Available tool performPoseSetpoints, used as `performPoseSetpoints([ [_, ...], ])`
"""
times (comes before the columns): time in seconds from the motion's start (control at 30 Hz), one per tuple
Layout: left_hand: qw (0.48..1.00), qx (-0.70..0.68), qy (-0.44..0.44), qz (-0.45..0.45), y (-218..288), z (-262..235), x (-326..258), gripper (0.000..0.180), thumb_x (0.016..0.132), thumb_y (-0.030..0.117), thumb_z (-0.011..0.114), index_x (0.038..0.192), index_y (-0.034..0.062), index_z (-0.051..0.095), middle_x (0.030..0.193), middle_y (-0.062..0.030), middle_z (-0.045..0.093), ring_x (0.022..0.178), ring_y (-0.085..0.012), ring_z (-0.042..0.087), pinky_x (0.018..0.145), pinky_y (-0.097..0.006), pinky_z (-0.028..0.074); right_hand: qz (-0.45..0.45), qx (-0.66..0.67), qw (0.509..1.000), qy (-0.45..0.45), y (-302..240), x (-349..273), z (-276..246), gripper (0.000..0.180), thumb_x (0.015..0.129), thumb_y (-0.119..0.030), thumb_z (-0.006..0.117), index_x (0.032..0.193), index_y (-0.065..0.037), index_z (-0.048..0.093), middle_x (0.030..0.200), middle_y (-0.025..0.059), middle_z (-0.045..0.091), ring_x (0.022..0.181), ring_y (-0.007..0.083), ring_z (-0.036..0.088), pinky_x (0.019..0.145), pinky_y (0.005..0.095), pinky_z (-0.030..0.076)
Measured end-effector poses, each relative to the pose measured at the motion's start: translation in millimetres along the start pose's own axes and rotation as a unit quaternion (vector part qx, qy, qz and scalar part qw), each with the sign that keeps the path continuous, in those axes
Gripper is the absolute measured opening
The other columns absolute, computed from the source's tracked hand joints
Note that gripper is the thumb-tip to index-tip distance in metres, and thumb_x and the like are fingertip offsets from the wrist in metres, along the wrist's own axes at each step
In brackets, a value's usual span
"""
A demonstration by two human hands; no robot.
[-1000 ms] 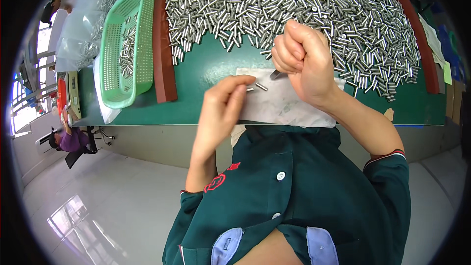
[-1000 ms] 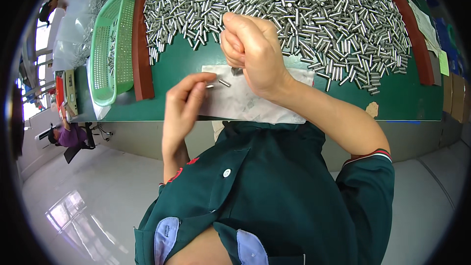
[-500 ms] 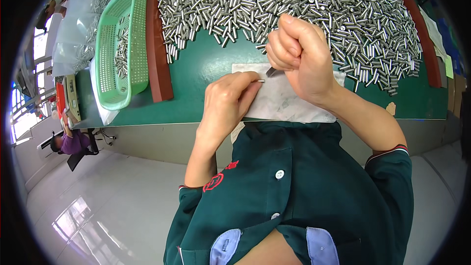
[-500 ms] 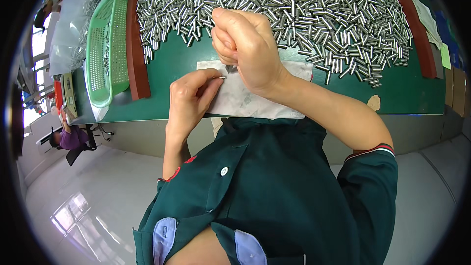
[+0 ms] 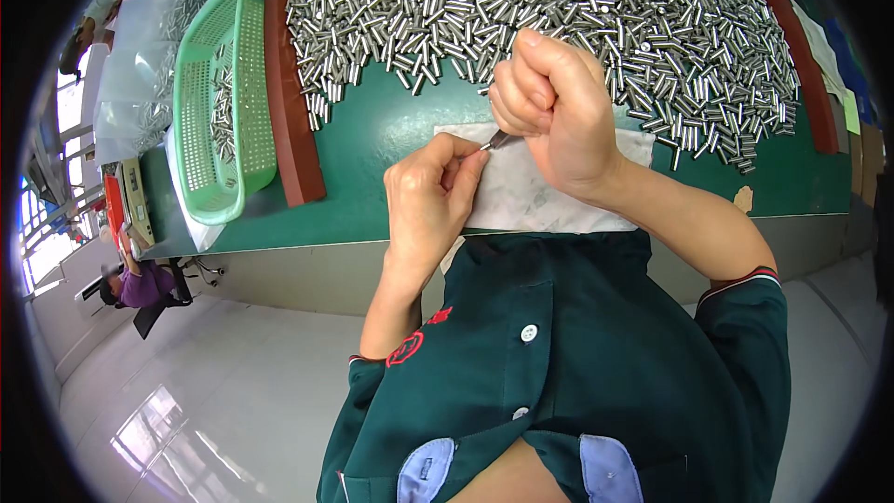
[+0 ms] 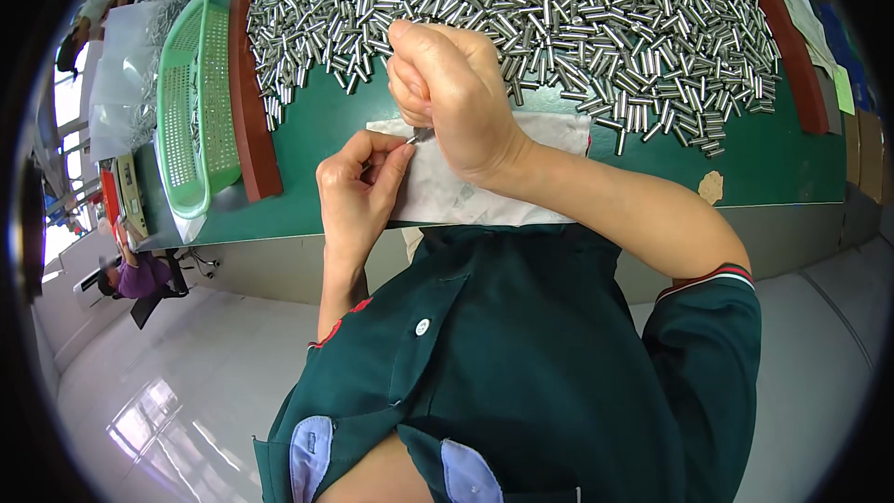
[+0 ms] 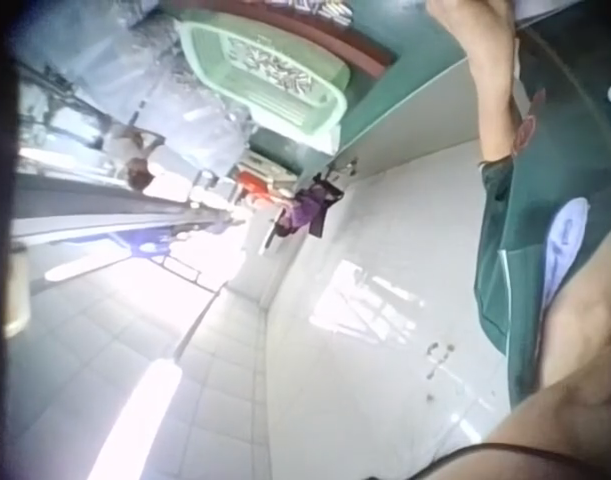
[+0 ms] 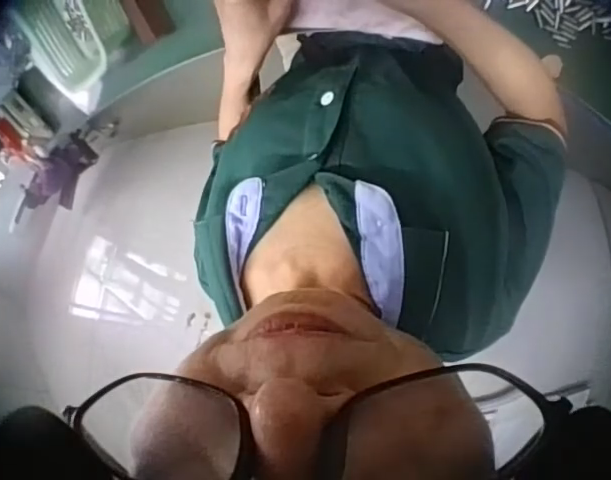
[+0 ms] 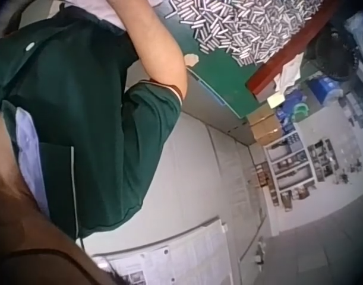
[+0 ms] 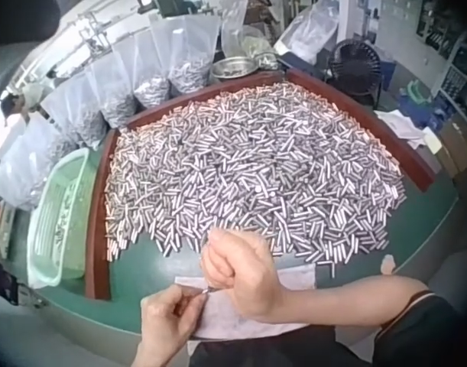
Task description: Assembling or inspecting small metal components using a handheld tool.
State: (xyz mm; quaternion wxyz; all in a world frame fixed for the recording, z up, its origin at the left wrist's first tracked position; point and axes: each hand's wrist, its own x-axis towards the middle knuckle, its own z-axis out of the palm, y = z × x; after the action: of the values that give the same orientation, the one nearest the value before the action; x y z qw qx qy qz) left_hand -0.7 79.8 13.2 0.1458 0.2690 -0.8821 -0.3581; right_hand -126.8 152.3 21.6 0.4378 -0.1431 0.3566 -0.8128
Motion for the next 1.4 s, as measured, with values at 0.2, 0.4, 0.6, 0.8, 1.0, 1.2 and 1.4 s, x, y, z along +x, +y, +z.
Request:
performPoseSetpoints([
  [0.2,1.0,-0.01,0.003,0.001,0,2,1,0.009,0.069,0.002,0.064,0.067,0.0004,0.055,0.046,-0.006,0.043,0.038,-0.0145,0.04,0.039,-0.027,0.033,0.006,-0.002,1.0,0.0,-1,0,-2,0.039,0.087,-0.02,0.032,0.049,-0.012,0.027,0.04,-0.002,0.025,0.038,0.0076,0.017,0.038,0.0239,0.017],
  [0.4,1.0,-0.011,0.005,0.0,-2,2,1,0.009,0.068,0.003,0.064,0.067,0.0005,0.056,0.046,-0.0065,0.044,0.038,-0.015,0.041,0.039,-0.027,0.034,0.01,0.001,1.0,0.003,-1,0,-1,0.038,0.087,-0.02,0.032,0.05,-0.012,0.027,0.04,-0.002,0.025,0.039,0.0077,0.017,0.039,0.0241,0.017],
  [0.6,1.0,-0.017,0.012,0.01,-5,4,1,0.009,0.068,0.002,0.065,0.067,0.0,0.056,0.047,-0.0072,0.046,0.038,-0.015,0.043,0.04,-0.026,0.035,0.01,0.032,0.999,0.018,1,0,-1,0.039,0.083,-0.02,0.041,0.048,-0.009,0.029,0.043,-0.0025,0.03,0.04,0.0052,0.021,0.038,0.0218,0.018],
  [0.8,0.999,-0.034,0.014,-0.004,-5,2,1,0.008,0.068,0.001,0.064,0.066,-0.001,0.057,0.047,-0.008,0.047,0.039,-0.0149,0.044,0.04,-0.026,0.035,0.001,0.008,1.0,0.008,5,-4,3,0.038,0.084,-0.02,0.041,0.05,-0.008,0.03,0.046,-0.0028,0.031,0.043,0.0048,0.023,0.04,0.0216,0.02],
  [1.0,0.999,-0.044,0.009,0.009,-4,3,4,0.008,0.068,0.001,0.063,0.065,-0.0012,0.057,0.047,-0.0085,0.046,0.039,-0.0154,0.043,0.04,-0.027,0.035,-0.056,-0.074,0.996,0.011,7,-8,10,0.037,0.086,-0.019,0.035,0.051,-0.01,0.027,0.044,-0.001,0.027,0.041,0.007,0.019,0.041,0.0233,0.018],
  [1.2,0.999,-0.032,0.003,0.019,0,1,2,0.007,0.068,0.002,0.063,0.066,-0.0005,0.056,0.046,-0.0082,0.045,0.038,-0.0164,0.042,0.039,-0.027,0.034,-0.09,-0.126,0.988,0.003,9,-11,12,0.035,0.086,-0.014,0.035,0.052,-0.008,0.028,0.046,-0.0009,0.027,0.043,0.0066,0.021,0.042,0.0234,0.019],
  [1.4,0.987,-0.145,0.044,-0.045,1,-7,0,0.006,0.075,0.004,0.059,0.073,0.0009,0.055,0.056,-0.0013,0.047,0.049,-0.0069,0.042,0.044,-0.021,0.033,-0.046,-0.042,0.998,-0.015,8,-7,4,0.037,0.088,-0.018,0.035,0.053,-0.009,0.028,0.043,-0.0011,0.027,0.04,0.0071,0.019,0.039,0.0233,0.018],
])
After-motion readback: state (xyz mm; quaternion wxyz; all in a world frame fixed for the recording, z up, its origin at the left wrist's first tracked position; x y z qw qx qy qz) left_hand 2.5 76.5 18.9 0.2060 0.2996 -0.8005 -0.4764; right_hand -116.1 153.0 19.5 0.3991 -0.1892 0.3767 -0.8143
